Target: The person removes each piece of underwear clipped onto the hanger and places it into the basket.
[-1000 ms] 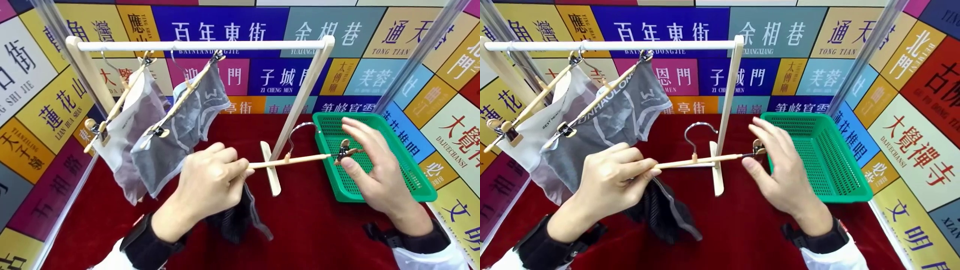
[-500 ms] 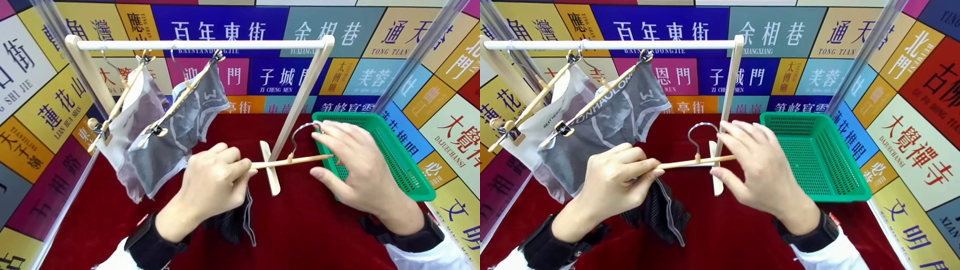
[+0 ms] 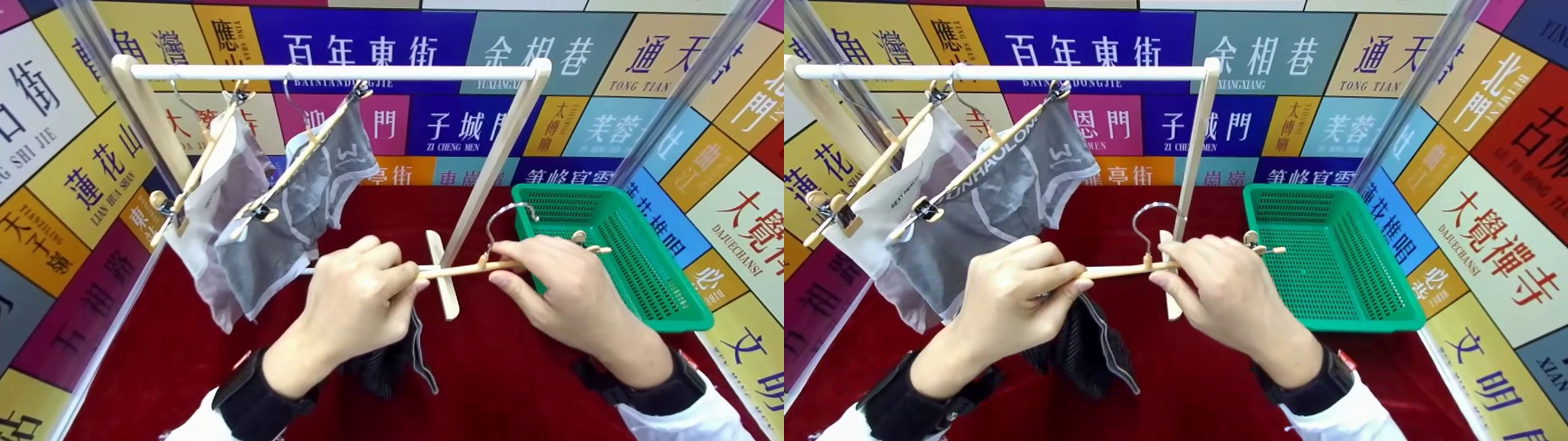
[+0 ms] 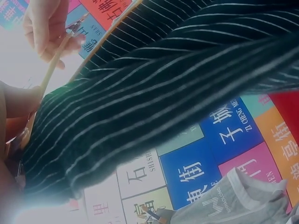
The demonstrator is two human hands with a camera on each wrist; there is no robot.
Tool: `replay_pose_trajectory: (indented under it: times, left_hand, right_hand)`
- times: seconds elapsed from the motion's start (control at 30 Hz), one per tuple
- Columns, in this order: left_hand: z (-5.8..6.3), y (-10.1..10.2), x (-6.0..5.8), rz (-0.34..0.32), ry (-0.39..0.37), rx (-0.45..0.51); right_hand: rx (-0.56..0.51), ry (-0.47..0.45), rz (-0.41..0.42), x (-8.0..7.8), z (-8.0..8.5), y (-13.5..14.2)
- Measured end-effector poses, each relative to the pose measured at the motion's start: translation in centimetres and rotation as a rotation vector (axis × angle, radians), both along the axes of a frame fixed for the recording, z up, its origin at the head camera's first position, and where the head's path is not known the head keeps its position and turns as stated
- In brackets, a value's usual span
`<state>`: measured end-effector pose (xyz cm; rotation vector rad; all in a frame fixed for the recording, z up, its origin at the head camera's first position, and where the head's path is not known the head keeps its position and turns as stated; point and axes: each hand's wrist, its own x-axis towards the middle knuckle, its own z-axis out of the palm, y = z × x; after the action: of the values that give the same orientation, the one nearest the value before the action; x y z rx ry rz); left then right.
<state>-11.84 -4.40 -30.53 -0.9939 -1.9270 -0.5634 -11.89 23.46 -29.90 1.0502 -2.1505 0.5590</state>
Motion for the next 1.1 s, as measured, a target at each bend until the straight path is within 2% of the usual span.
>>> replay_pose_trajectory:
  times: [0.3,0.53,0.73,0.93,1.1]
  left_hand:
    - [-0.1,0.3,0.2,-0.03,-0.046,-0.008]
    - [-0.1,-0.5,0.1,-0.099,-0.148,0.061]
    - [-0.4,-1.4,0.0,-0.088,-0.228,0.099]
    - [-0.6,-1.8,-0.2,-0.106,-0.295,0.112]
    - [-0.8,-1.7,-0.2,-0.161,-0.379,0.166]
  right_hand:
    - [-0.005,0.108,0.046,-0.5,-0.4,0.0]
    - [-0.019,0.092,-0.002,-0.4,-0.5,0.5]
    - [-0.021,0.057,-0.046,-0.4,-0.9,1.3]
    - [-0.032,0.053,-0.052,-0.4,-1.1,1.7]
    - [-0.049,0.066,-0.04,-0.3,-1.2,1.6]
